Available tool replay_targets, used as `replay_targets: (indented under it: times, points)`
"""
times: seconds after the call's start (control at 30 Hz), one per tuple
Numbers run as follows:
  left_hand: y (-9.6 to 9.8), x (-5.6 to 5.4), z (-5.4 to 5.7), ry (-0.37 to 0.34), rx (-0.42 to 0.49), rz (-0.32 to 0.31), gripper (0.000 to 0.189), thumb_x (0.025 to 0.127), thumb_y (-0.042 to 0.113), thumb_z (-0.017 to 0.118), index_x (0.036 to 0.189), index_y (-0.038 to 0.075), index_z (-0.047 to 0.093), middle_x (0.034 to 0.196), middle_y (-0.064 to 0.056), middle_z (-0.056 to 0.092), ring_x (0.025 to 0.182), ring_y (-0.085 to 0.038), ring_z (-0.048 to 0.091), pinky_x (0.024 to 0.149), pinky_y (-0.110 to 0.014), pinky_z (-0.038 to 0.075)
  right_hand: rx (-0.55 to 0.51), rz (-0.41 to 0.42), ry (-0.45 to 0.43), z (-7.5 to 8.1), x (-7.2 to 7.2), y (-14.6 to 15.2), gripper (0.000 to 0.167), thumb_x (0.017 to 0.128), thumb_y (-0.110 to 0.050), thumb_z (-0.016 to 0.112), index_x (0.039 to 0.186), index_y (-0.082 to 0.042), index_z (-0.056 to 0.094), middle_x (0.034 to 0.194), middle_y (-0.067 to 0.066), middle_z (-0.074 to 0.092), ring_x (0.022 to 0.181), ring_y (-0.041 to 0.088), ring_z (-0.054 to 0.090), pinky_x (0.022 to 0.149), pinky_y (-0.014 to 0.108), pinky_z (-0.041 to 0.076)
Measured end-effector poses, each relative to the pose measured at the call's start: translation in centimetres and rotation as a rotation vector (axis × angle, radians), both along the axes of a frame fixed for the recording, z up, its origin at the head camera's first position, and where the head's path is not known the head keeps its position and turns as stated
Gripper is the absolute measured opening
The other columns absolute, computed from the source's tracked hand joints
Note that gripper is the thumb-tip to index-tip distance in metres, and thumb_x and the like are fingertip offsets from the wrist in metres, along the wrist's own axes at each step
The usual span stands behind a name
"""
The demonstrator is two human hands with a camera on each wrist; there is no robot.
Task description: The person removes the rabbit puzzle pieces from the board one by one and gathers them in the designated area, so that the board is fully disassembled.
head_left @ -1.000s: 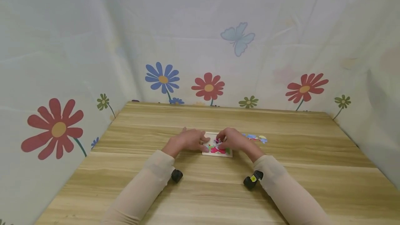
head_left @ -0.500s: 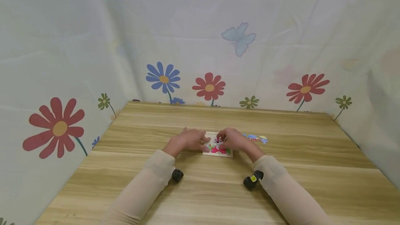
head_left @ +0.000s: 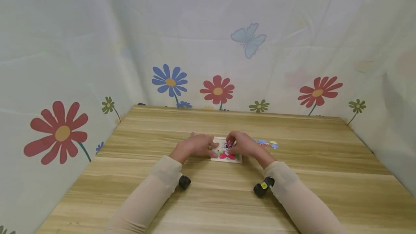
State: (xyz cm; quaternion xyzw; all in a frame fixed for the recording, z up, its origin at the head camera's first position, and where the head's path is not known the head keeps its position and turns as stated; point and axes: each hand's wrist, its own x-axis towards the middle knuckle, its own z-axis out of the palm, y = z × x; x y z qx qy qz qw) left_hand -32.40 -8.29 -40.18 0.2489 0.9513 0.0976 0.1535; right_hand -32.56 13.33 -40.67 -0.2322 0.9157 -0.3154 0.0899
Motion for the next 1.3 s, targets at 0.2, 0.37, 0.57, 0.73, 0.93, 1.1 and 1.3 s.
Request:
replay_targets:
  times: [0.2, 0.37, 0.57, 0.73, 0.93, 1.1, 1.3]
  points:
    - [0.0, -0.1, -0.1, 0.001, 0.004, -0.005, 0.061, 0.091, 0.051, 0.067, 0.145, 0.027, 0.053, 0.16, -0.005, 0.035, 0.146, -0.028, 0.033, 0.112, -0.071, 0.011, -0.042, -0.011, -0.004, 0.2, 0.0, 0.2, 0.023, 0.086, -0.002, 0.076, 0.106, -0.002, 0.065, 0.09, 0.006, 0.064, 0.081, 0.018, 0.059, 0.072, 0.033, 0.05]
    - [0.0, -0.2, 0.0, 0.008, 0.004, -0.008, 0.06, 0.091, 0.051, 0.067, 0.145, 0.027, 0.054, 0.159, -0.005, 0.035, 0.145, -0.028, 0.033, 0.112, -0.071, 0.011, -0.069, 0.01, 0.021, 0.3, 0.0, 0.2, 0.021, 0.087, -0.001, 0.074, 0.106, -0.002, 0.066, 0.089, 0.006, 0.064, 0.081, 0.017, 0.059, 0.069, 0.03, 0.049]
    - [0.1, -0.3, 0.3, 0.012, 0.005, -0.009, 0.06, 0.091, 0.051, 0.068, 0.145, 0.027, 0.054, 0.159, -0.005, 0.035, 0.145, -0.029, 0.033, 0.112, -0.071, 0.011, -0.091, 0.024, 0.022, 0.4, -0.2, 0.1, 0.025, 0.086, 0.002, 0.074, 0.11, 0.0, 0.066, 0.091, 0.008, 0.066, 0.084, 0.019, 0.061, 0.07, 0.03, 0.051]
    - [0.2, -0.3, 0.3, 0.008, 0.0, -0.014, 0.06, 0.091, 0.051, 0.067, 0.145, 0.028, 0.053, 0.159, -0.006, 0.035, 0.146, -0.029, 0.033, 0.111, -0.072, 0.011, -0.107, 0.058, 0.015, 0.3, -0.2, 0.2, 0.029, 0.086, 0.003, 0.074, 0.114, 0.003, 0.066, 0.094, 0.009, 0.067, 0.086, 0.02, 0.062, 0.071, 0.032, 0.053]
    - [0.2, -0.2, 0.4, 0.006, 0.0, -0.015, 0.06, 0.091, 0.051, 0.067, 0.145, 0.028, 0.053, 0.159, -0.006, 0.035, 0.145, -0.029, 0.033, 0.111, -0.073, 0.011, -0.103, 0.074, 0.036, 0.1, -0.4, 0.3, 0.03, 0.086, 0.001, 0.075, 0.115, 0.001, 0.068, 0.095, 0.008, 0.068, 0.087, 0.02, 0.062, 0.071, 0.033, 0.053]
    - [0.1, -0.1, 0.3, 0.002, 0.005, -0.013, 0.06, 0.091, 0.051, 0.068, 0.144, 0.027, 0.054, 0.159, -0.007, 0.036, 0.145, -0.029, 0.034, 0.111, -0.073, 0.011, -0.116, 0.037, 0.009, 0.4, -0.4, 0.6, 0.033, 0.086, -0.001, 0.077, 0.118, 0.0, 0.068, 0.098, 0.007, 0.068, 0.09, 0.022, 0.062, 0.076, 0.034, 0.054]
    - [0.0, 0.1, 0.2, -0.001, 0.008, -0.007, 0.06, 0.091, 0.051, 0.068, 0.144, 0.026, 0.055, 0.159, -0.006, 0.036, 0.145, -0.029, 0.033, 0.112, -0.072, 0.009, -0.194, 0.035, 0.01, 1.0, -0.2, 2.3, 0.038, 0.087, -0.002, 0.076, 0.124, 0.001, 0.067, 0.103, 0.009, 0.069, 0.098, 0.026, 0.063, 0.081, 0.039, 0.056]
